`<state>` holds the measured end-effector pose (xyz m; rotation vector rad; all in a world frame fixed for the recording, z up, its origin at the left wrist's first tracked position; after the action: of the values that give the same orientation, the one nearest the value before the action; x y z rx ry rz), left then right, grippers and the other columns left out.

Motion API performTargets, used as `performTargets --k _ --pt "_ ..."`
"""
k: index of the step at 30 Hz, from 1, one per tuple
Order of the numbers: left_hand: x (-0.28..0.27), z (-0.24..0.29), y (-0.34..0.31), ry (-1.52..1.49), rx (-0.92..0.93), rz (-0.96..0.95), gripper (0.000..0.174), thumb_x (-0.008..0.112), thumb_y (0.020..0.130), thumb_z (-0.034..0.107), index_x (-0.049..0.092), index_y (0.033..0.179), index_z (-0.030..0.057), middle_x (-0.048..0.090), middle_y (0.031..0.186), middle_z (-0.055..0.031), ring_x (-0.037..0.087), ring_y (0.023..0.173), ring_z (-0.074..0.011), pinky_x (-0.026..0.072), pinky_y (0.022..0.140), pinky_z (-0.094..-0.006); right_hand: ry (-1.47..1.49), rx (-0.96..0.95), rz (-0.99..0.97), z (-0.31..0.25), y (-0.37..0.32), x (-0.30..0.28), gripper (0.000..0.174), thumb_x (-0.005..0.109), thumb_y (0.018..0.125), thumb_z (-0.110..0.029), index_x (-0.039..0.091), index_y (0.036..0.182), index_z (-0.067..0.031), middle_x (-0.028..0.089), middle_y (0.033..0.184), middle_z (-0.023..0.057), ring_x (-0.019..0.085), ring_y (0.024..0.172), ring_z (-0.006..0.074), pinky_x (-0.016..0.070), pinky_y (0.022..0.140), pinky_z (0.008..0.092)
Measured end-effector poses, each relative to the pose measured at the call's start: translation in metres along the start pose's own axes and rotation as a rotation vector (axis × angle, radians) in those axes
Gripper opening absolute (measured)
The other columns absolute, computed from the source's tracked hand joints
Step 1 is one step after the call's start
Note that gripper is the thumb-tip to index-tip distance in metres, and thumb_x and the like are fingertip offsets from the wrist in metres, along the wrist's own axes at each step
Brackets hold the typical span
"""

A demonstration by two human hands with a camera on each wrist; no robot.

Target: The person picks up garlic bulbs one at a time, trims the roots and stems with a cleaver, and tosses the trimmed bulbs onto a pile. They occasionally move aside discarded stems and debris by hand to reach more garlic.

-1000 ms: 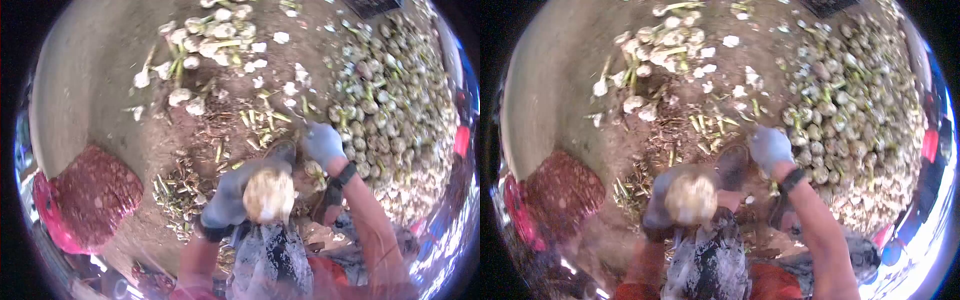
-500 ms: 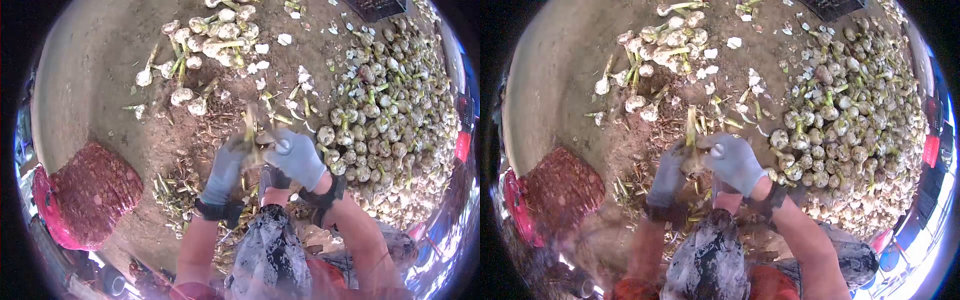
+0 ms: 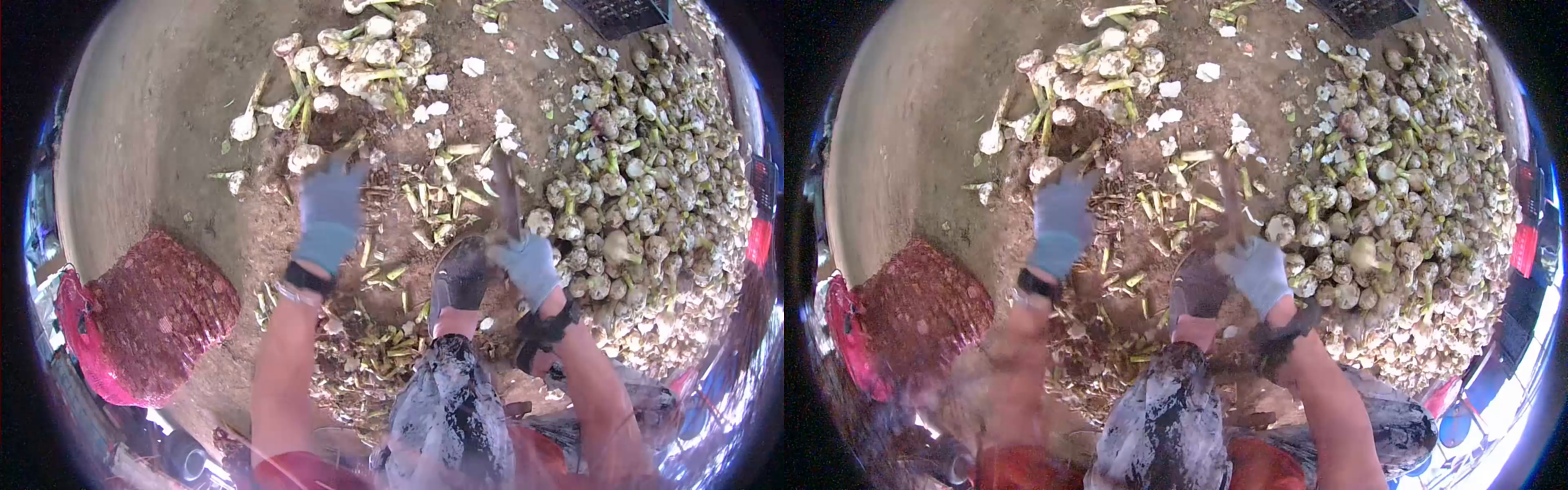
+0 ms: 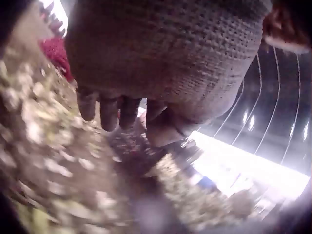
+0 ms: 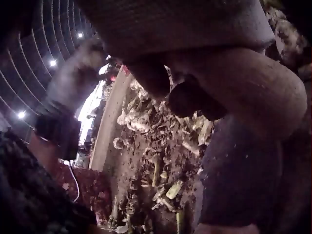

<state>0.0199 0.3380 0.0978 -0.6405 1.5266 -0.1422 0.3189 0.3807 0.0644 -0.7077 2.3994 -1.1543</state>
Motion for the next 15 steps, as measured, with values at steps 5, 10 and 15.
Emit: performTargets --k 5,10,15 --pt "0.046 -0.051 -0.008 -0.31 -0.192 0.071 0.056 0.074 0.083 0.022 0.055 0.135 0.0179 0.056 0.134 -0.0128 0.064 0.11 -0.0283 0.0553 0.095 -0.0422 0.135 0.028 -0.062 -0.016 -0.001 0.026 0.038 0.074 0.081 -0.007 0.064 0.116 0.0033 0.071 0.101 0.0044 0.064 0.081 0.008 0.052 0.07 0.0213" --pt "0.008 0.03 -0.063 -1.351 -0.373 -0.309 0.053 0.074 0.084 0.032 0.058 0.129 0.0096 0.065 0.12 -0.0151 0.059 0.119 -0.0265 0.0485 0.102 -0.0391 0.377 -0.054 -0.135 -0.057 -0.004 0.065 0.04 0.075 0.083 -0.011 0.066 0.12 0.0 0.069 0.09 0.0016 0.062 0.072 0.0072 0.0479 0.06 0.0211" --pt "-0.014 0.066 -0.081 -1.054 0.065 0.194 0.071 0.082 0.074 0.029 0.051 0.132 0.0032 0.059 0.126 -0.0186 0.053 0.125 -0.0298 0.041 0.106 -0.0429 0.257 0.027 -0.162 -0.05 -0.005 0.073 0.033 0.068 0.091 -0.011 0.066 0.121 0.0008 0.063 0.077 -0.0029 0.057 0.064 0.0043 0.0456 0.057 0.0215"
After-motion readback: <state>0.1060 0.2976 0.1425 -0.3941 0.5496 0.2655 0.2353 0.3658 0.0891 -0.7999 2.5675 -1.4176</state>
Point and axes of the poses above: each hand's wrist, its own y-axis towards the middle knuckle, its own x-axis out of the palm, z = x × y, the point moved 10 cm from there along y, towards the middle knuckle
